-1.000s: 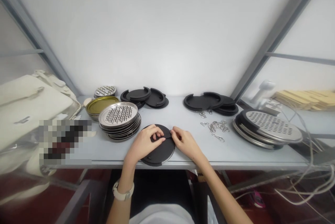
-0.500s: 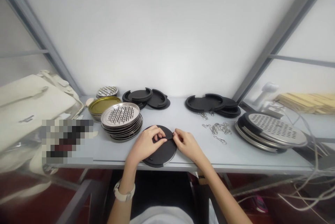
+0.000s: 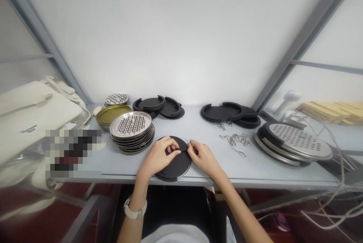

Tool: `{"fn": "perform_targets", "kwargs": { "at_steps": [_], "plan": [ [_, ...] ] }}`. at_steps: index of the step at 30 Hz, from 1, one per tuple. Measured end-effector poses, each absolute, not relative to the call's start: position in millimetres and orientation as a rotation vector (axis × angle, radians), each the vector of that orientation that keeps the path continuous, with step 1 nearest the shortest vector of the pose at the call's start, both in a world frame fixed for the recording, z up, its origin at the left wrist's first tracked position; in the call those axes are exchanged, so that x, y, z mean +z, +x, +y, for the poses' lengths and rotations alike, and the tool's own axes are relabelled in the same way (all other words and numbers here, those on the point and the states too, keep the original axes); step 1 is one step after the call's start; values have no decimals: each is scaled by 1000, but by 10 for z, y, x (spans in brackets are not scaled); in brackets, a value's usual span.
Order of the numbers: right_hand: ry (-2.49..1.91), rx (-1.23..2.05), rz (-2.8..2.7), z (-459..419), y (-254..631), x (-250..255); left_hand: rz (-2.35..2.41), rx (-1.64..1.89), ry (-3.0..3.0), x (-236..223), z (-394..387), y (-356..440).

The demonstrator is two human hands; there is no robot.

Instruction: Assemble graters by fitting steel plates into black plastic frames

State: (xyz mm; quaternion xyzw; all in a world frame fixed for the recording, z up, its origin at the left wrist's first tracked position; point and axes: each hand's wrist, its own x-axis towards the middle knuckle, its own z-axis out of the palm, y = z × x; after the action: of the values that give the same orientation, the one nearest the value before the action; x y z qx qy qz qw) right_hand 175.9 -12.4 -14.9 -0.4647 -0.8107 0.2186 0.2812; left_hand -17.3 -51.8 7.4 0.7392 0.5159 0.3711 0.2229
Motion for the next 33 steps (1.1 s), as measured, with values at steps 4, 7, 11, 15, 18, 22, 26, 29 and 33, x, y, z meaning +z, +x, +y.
{"fn": "perform_targets", "kwargs": {
  "at_steps": [4,7,11,15,18,22,26,29,33],
  "plan": [
    [-1230,601,-2172,-140,1752,-155,1459,1032,2055,66,-513,-173],
    [-1221,613,-2178,-156,1739,-162,1523,1052,2070,59,-501,-179],
    [-1224,606,-2157,-161,1735,-163,1526,1043,2080,56,-492,-191],
    [-1235,616,-2131,-150,1739,-152,1466,1026,2082,76,-501,-199],
    [-1236,627,-2122,-143,1740,-141,1409,1008,2091,100,-515,-202],
    [-1232,625,-2125,-134,1745,-138,1403,1004,2081,107,-523,-200],
    [-1230,618,-2143,-128,1754,-150,1428,1008,2072,83,-515,-192],
    [-1233,620,-2169,-133,1751,-156,1480,1034,2064,69,-509,-187],
    [-1238,613,-2194,-148,1741,-150,1528,1051,2061,69,-511,-188]
  ]
}}
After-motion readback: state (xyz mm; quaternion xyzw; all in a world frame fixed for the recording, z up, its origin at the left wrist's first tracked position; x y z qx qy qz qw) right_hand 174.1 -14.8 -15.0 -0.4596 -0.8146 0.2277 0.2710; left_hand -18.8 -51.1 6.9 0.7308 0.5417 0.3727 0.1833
